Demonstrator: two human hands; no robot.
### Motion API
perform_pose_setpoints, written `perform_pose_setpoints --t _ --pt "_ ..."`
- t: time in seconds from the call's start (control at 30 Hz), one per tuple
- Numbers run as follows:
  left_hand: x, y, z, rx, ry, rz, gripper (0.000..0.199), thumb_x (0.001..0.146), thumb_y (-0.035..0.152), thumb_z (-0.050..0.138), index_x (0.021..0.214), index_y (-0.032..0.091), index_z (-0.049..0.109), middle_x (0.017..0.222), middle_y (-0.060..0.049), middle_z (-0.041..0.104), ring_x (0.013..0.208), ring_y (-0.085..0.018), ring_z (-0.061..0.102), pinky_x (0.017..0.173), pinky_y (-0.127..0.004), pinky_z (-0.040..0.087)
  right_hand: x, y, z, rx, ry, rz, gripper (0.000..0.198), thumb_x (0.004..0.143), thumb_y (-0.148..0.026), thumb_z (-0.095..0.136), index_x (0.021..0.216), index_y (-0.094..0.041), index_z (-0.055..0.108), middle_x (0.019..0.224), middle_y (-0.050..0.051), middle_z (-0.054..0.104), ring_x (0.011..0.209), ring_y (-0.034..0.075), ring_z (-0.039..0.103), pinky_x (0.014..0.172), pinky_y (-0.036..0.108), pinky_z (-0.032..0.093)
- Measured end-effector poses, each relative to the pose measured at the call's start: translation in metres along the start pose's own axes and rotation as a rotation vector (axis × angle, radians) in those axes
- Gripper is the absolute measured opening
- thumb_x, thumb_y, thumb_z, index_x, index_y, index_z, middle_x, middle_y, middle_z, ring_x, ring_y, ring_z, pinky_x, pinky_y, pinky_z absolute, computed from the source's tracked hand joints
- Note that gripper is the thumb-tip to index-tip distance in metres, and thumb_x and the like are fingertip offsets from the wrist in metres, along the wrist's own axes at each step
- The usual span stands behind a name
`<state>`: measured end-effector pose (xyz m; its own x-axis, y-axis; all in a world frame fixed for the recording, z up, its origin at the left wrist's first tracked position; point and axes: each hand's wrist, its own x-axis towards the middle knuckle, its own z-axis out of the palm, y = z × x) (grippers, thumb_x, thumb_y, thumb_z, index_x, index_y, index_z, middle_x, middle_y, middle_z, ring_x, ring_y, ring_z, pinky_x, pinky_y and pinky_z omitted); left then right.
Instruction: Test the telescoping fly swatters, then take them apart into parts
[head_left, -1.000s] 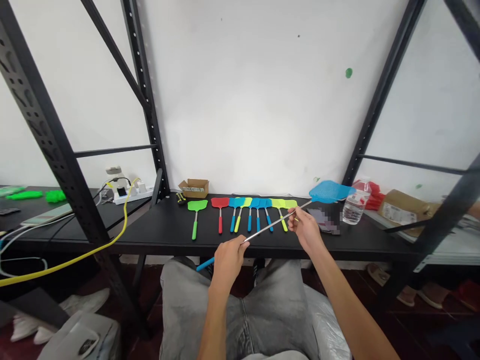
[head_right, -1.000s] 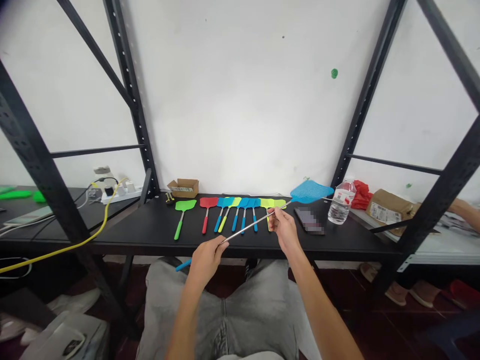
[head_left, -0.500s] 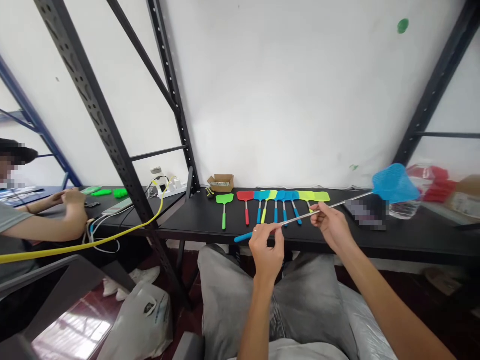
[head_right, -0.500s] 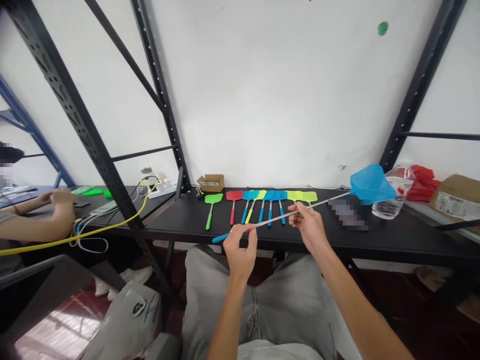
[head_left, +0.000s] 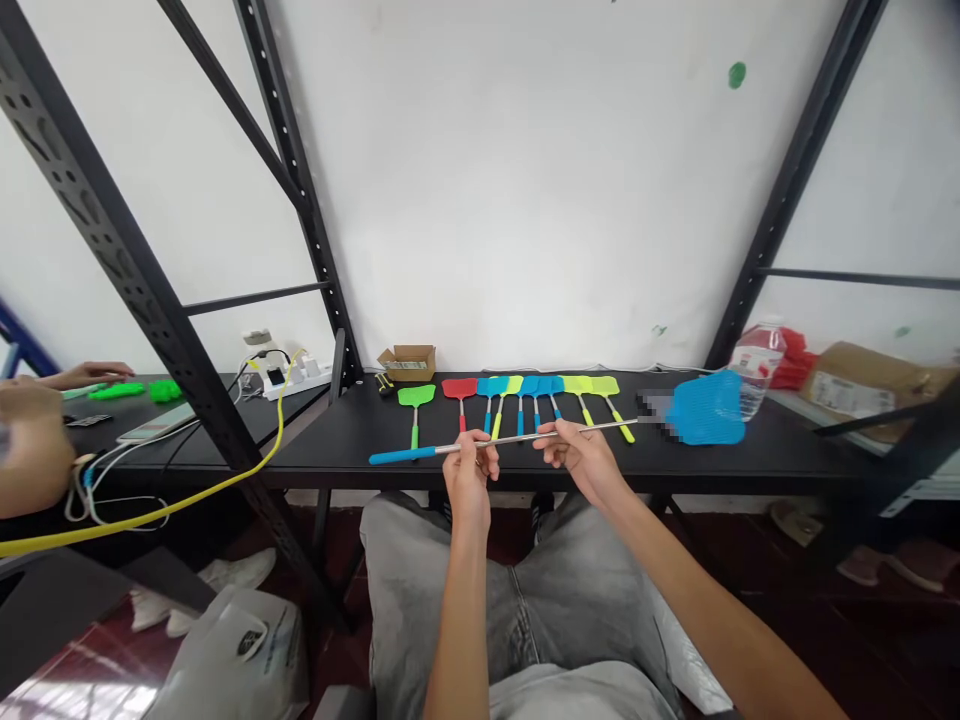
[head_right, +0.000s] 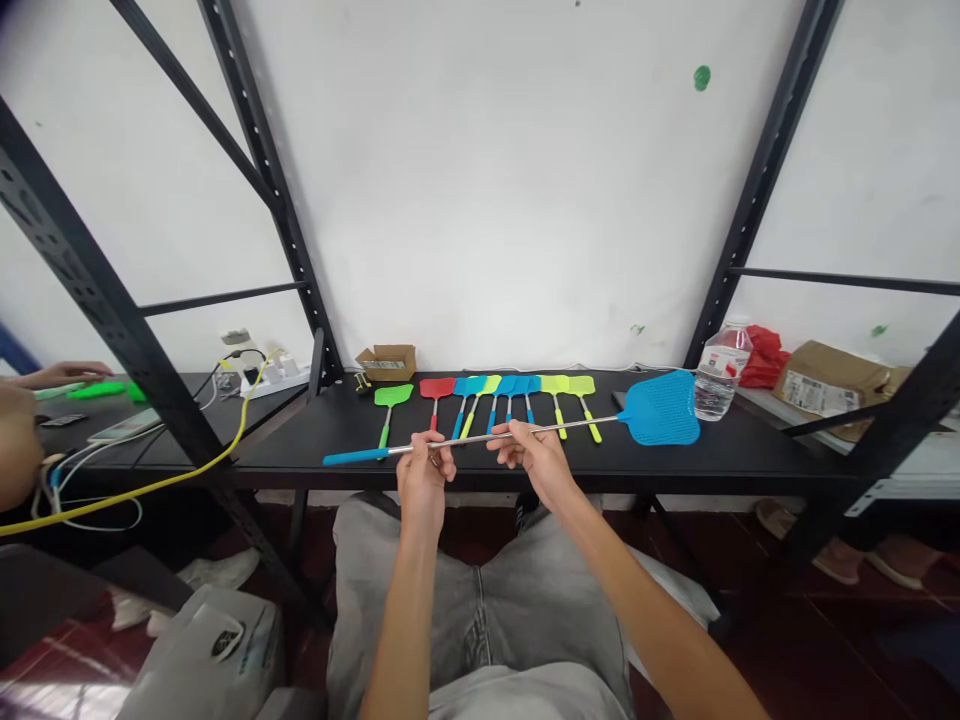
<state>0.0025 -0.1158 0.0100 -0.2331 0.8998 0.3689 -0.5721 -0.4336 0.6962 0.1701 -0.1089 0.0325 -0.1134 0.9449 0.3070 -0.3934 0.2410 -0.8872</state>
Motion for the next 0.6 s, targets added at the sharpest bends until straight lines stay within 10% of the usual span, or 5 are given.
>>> perform_pose_setpoints --t 0.6 --pt "0.004 0.01 -0.011 -0.062 0.068 0.042 0.037 0.078 0.049 0.072 0.085 0.013 0.07 0.057 0.0 0.053 0.053 -0.011 0.048 0.046 -0.022 0.038 0.014 -0.032 -0.035 -0.016 0.324 -0.103 0.037 0.071 -0.048 0.077 0.071 -0.011 0.073 0.061 0.011 0.071 0.046 0.013 0.059 0.043 0.021 0.041"
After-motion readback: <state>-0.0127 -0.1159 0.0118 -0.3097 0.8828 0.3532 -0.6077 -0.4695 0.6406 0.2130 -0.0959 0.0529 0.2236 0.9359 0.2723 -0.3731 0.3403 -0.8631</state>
